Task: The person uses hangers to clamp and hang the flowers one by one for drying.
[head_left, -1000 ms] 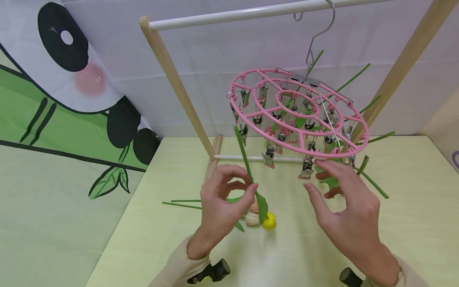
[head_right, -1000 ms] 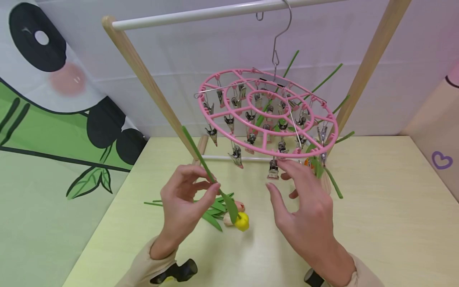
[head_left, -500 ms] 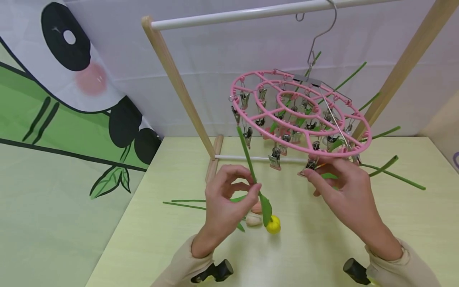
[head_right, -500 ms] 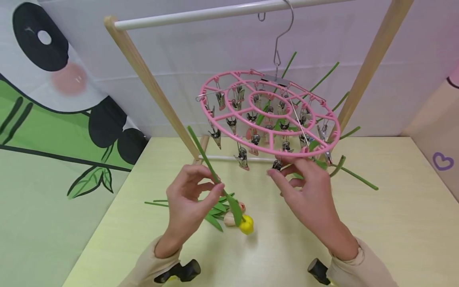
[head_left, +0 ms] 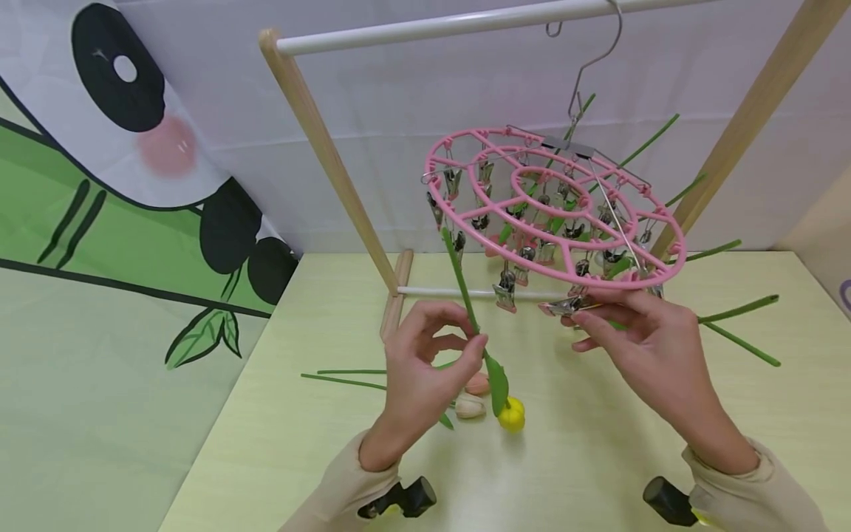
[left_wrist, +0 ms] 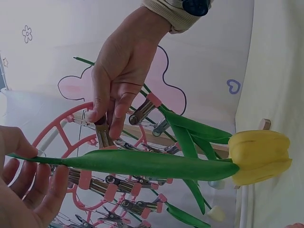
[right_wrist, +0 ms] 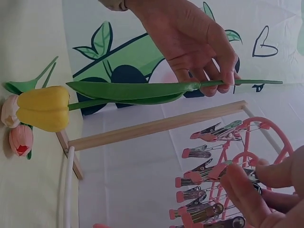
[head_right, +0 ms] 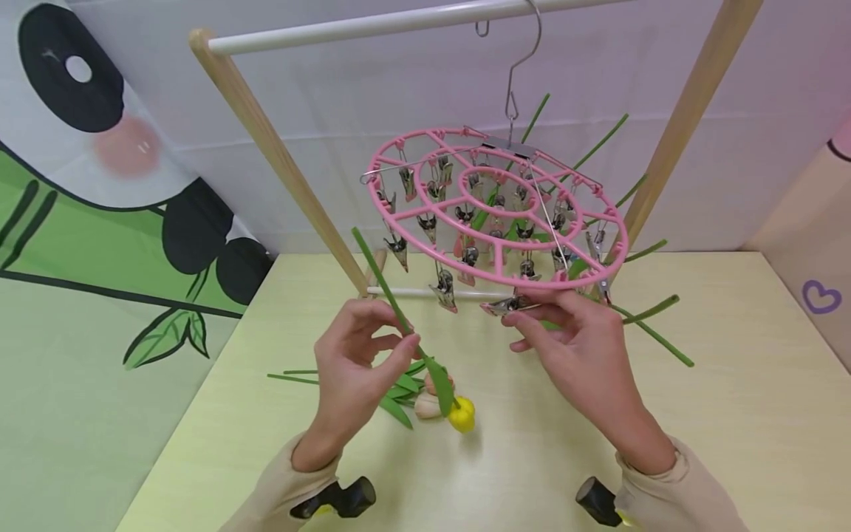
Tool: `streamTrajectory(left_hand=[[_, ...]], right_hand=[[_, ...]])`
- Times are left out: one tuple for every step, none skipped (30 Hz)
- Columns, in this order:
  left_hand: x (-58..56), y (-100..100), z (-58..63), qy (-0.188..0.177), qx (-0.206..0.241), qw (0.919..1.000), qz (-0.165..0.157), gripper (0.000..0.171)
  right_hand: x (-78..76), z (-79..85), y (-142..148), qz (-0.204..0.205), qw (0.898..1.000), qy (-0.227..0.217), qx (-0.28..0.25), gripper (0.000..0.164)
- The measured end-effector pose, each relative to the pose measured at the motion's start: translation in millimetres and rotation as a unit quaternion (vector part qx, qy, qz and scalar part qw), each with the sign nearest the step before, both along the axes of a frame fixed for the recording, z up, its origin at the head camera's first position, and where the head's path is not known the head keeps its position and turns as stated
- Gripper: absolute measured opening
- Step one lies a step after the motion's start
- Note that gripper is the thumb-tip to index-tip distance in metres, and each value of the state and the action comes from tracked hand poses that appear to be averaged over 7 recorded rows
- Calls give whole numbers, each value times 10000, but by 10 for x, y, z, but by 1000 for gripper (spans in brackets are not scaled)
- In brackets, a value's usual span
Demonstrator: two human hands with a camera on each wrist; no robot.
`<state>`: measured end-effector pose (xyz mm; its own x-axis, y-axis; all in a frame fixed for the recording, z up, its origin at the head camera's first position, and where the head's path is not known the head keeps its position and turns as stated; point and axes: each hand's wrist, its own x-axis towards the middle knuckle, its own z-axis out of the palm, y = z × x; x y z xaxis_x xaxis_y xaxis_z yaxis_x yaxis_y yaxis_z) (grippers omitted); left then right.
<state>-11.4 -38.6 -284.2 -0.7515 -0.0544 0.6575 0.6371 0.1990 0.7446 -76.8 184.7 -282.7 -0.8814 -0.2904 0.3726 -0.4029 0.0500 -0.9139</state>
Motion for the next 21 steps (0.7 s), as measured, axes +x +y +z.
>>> streamTrajectory(left_hand=[[-10,3,-2,-6,5,10000,2,27],[-19,5,-5,-9,12,10000,2,27],[-28,9,-7,-16,20,10000,1,27],[-36,11,-10,-23,27,10000,0,27],[-44,14,-12,-25,37,10000,-5,27],[-51,17,-14,-38,51,10000,-9,26],[-50,18,-13,-46,65,10000,-21,26],[-50,18,-14,-63,82,9999,-40,26],[-50,20,-14,-90,105,9999,-58,25],[-51,23,-15,-121,128,9998,-76,25],[-53,26,-15,-154,150,9997,-92,25],[-55,31,-17,-190,174,9996,-106,25],[-58,36,-17,-231,198,9995,-116,24],[-61,40,-18,-283,236,9992,-133,24],[-65,46,-16,-320,263,9990,-143,24],[-70,51,-15,-335,288,9989,-164,24],[-74,57,-14,-362,314,9987,-178,24],[-79,64,-12,-390,350,9984,-196,24],[-84,74,-10,-416,377,9982,-217,24],[-88,83,-9,-430,404,9980,-246,24],[-93,92,-5,-438,425,9978,-271,24]], right_hand=[[-10,-7,5,-10,10000,31,13,27],[-20,-12,9,-8,10000,51,27,26],[-30,-19,13,-4,10000,66,44,25],[-39,-26,17,3,10000,76,62,25],[-48,-32,21,17,9999,81,79,24],[-57,-40,24,24,9999,97,99,24],[-56,-44,24,44,9999,90,56,23],[-55,-48,24,77,9999,67,-47,23],[-55,-54,25,108,9998,57,-164,23],[-56,-61,26,152,9994,54,-318,23],[-56,-67,26,193,9986,52,-481,22],[-57,-73,27,241,9974,55,-670,22],[-57,-78,28,305,9955,53,-891,21],[-57,-82,29,340,9938,70,-1059,20],[-56,-87,29,381,9918,85,-1220,19],[-55,-93,28,434,9893,103,-1392,19],[-53,-98,26,474,9869,125,-1539,18],[-50,-99,26,499,9853,138,-1626,17],[-46,-102,25,531,9831,140,-1744,17],[-42,-103,24,545,9817,143,-1821,17],[-38,-105,22,573,9802,149,-1890,17]])
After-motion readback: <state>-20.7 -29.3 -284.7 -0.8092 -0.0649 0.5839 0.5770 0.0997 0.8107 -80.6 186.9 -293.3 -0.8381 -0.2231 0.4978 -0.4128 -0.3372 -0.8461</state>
